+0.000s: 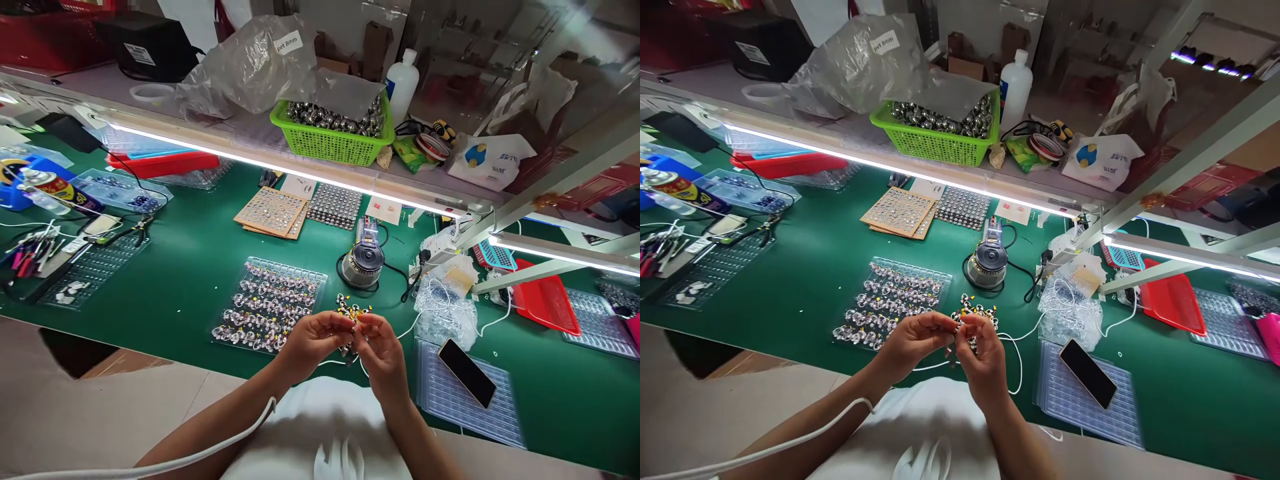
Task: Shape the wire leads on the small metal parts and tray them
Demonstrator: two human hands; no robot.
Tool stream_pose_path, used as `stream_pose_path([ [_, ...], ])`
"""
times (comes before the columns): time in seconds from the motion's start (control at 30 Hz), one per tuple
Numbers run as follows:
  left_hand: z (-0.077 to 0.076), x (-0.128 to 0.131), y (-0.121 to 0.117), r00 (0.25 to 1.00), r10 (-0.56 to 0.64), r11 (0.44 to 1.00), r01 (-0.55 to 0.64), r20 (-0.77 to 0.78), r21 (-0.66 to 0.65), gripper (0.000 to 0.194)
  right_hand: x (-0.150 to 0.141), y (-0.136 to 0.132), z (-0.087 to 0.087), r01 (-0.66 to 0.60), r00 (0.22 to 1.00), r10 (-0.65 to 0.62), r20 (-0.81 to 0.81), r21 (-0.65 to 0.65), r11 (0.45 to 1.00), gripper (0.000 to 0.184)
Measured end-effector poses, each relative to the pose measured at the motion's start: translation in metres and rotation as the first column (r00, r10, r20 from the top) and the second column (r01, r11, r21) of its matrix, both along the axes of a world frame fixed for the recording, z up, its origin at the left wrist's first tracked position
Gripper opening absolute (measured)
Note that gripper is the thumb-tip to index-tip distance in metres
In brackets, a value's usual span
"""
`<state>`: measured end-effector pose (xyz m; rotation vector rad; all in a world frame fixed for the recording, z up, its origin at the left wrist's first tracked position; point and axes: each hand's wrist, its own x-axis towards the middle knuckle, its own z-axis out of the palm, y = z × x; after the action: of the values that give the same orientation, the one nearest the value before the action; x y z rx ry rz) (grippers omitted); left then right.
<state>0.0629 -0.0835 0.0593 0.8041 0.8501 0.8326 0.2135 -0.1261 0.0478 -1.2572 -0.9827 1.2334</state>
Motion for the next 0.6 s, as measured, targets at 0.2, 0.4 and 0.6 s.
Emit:
stream_pose_path([
  [0.2, -0.001, 0.002, 0.002, 0.997, -0.005, 0.998, 0.001, 0.071, 0.059, 0.017, -0.004, 0.001, 0.0, 0.008, 0.997, -0.006, -0.077, 0.022, 1.0, 0.019],
  [0.4, 0.0, -0.003, 0.004, 0.998, 0.048, 0.988, -0.043, -0.03, 0.149, 0.015, 0.014, 0.005, 0.004, -0.108, 0.98, 0.091, 0.177, 0.087, 0.99, 0.017],
  [0.6, 0.006, -0.003, 0.007, 0.952, 0.047, 0.986, 0.006, -0.303, 0.169, 0.026, 0.028, 0.005, 0.016, -0.255, 0.936, 0.199, 0.29, 0.172, 0.952, 0.002],
])
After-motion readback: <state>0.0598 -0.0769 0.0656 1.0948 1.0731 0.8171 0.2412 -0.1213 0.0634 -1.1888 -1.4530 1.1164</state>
